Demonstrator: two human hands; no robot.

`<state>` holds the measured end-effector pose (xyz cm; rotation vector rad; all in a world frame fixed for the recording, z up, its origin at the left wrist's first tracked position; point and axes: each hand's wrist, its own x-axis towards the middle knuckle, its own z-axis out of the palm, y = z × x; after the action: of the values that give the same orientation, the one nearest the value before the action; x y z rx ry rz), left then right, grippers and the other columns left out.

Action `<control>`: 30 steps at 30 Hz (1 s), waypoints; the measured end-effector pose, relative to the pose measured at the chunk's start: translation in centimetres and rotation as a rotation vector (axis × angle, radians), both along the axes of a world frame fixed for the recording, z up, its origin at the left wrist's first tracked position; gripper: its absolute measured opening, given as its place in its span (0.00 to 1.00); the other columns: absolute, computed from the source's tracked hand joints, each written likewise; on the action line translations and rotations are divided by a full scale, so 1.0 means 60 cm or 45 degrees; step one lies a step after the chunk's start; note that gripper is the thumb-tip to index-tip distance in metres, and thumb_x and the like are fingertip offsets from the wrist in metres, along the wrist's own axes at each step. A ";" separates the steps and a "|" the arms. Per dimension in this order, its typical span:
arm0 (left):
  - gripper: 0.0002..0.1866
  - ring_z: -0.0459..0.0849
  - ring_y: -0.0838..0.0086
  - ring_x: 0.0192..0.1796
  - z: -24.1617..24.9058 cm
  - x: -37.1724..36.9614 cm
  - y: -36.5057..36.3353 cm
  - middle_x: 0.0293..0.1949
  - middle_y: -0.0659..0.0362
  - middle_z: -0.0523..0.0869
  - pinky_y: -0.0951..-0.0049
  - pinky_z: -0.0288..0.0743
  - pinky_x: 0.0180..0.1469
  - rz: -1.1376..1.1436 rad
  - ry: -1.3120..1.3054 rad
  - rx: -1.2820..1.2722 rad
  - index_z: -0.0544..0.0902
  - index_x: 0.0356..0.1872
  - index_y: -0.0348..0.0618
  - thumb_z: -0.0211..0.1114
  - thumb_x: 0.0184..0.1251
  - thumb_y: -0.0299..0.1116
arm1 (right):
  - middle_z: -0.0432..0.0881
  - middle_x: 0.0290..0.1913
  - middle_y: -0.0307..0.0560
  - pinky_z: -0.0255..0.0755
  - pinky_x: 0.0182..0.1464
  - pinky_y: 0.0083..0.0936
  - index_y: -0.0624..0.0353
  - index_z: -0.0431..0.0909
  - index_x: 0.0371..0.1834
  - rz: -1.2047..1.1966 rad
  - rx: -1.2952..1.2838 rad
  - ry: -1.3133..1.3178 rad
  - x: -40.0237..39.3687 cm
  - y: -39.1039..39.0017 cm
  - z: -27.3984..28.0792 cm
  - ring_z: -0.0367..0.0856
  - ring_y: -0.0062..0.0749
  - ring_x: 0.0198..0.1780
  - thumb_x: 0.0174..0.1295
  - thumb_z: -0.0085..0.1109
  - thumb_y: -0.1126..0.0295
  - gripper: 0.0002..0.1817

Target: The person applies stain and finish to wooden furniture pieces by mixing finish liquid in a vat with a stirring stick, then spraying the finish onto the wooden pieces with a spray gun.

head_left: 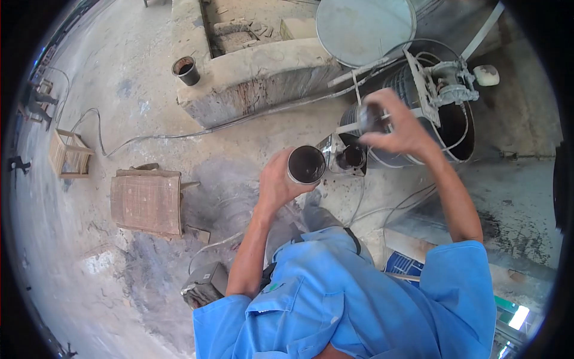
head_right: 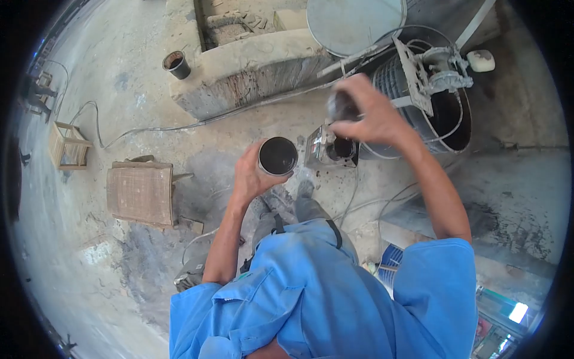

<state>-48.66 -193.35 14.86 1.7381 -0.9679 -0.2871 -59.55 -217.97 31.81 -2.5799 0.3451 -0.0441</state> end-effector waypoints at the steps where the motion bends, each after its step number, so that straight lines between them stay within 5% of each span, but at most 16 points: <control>1: 0.40 0.84 0.55 0.53 0.008 -0.002 -0.006 0.49 0.48 0.85 0.60 0.76 0.58 -0.015 -0.002 -0.008 0.79 0.54 0.37 0.85 0.33 0.40 | 0.74 0.51 0.51 0.71 0.56 0.32 0.59 0.71 0.55 -0.116 -0.035 -0.077 -0.025 -0.041 -0.009 0.77 0.44 0.54 0.44 0.76 0.62 0.34; 13: 0.39 0.84 0.58 0.51 0.005 -0.068 -0.106 0.49 0.48 0.84 0.63 0.77 0.57 0.105 0.169 0.207 0.78 0.54 0.37 0.84 0.35 0.36 | 0.77 0.53 0.53 0.71 0.55 0.37 0.56 0.74 0.54 -0.929 -0.488 -0.105 -0.246 -0.391 -0.066 0.77 0.48 0.55 0.49 0.71 0.50 0.33; 24: 0.38 0.86 0.62 0.48 0.018 -0.123 -0.197 0.47 0.51 0.85 0.65 0.78 0.54 0.095 0.132 0.248 0.78 0.54 0.37 0.84 0.36 0.36 | 0.73 0.55 0.55 0.71 0.57 0.46 0.53 0.74 0.56 -0.964 -0.628 0.012 -0.217 -0.499 -0.234 0.71 0.56 0.60 0.55 0.67 0.48 0.31; 28: 0.38 0.86 0.66 0.48 0.027 -0.137 -0.215 0.46 0.52 0.86 0.67 0.78 0.54 0.118 0.165 0.328 0.78 0.54 0.37 0.84 0.36 0.33 | 0.76 0.56 0.53 0.70 0.56 0.46 0.56 0.78 0.51 -0.949 -0.718 -0.441 -0.243 -0.474 -0.220 0.72 0.51 0.59 0.59 0.65 0.49 0.26; 29: 0.38 0.86 0.66 0.48 0.025 -0.139 -0.217 0.46 0.52 0.86 0.67 0.78 0.54 0.120 0.185 0.324 0.78 0.54 0.37 0.84 0.36 0.33 | 0.81 0.49 0.51 0.74 0.51 0.39 0.57 0.79 0.48 -0.967 -0.792 -0.610 -0.248 -0.455 -0.208 0.78 0.45 0.52 0.62 0.64 0.54 0.20; 30: 0.37 0.86 0.67 0.48 0.022 -0.142 -0.219 0.46 0.52 0.86 0.68 0.78 0.54 0.127 0.205 0.321 0.78 0.54 0.37 0.84 0.35 0.32 | 0.81 0.46 0.50 0.75 0.49 0.37 0.57 0.80 0.47 -1.030 -0.543 -0.665 -0.259 -0.428 -0.216 0.80 0.43 0.49 0.63 0.63 0.56 0.18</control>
<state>-57.17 -206.48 16.21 1.9516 -0.7505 -0.4941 -75.11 -243.65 18.86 -2.5008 1.2389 -1.1518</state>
